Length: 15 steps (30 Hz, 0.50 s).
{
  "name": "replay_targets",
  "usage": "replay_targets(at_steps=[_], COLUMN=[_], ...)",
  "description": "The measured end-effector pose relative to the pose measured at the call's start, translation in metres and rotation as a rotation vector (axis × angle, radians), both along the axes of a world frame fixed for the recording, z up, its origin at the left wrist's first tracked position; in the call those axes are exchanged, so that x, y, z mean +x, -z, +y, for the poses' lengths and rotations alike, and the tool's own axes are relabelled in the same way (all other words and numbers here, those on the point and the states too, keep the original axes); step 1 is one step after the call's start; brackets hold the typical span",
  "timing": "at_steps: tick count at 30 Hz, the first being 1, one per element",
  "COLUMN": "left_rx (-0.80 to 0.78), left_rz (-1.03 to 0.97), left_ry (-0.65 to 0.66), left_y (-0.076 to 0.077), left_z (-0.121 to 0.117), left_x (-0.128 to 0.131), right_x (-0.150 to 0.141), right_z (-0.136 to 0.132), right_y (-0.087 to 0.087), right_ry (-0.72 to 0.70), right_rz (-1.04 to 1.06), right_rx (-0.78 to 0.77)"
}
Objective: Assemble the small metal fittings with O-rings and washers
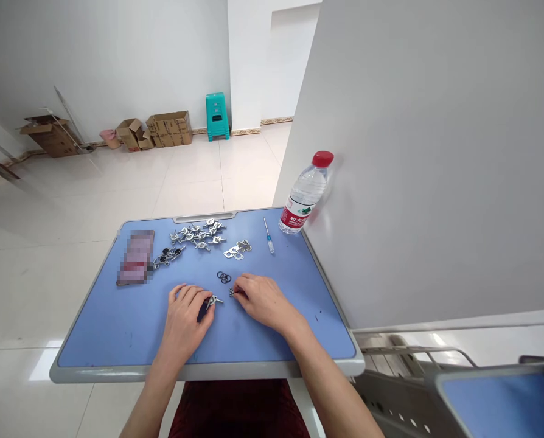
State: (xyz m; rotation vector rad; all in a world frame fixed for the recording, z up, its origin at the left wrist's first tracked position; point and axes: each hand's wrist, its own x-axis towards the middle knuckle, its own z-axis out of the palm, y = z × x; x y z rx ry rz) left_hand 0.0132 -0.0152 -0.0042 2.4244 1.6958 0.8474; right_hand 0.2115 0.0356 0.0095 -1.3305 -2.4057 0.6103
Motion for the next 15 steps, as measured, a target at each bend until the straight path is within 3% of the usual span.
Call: replay_targets(at_steps=[11, 15], left_rx=[-0.032, -0.036], left_rz=[-0.025, -0.034], left_ry=[0.005, 0.013], left_y=[-0.0008, -0.0002], left_z=[0.0002, 0.0005], left_x=[-0.0002, -0.0005], right_x=[-0.0017, -0.0026], right_z=[-0.0020, -0.0030], right_y=[-0.0002, -0.0037], right_ry=[-0.013, -0.007], right_rz=[-0.039, 0.036], right_rx=[-0.036, -0.060])
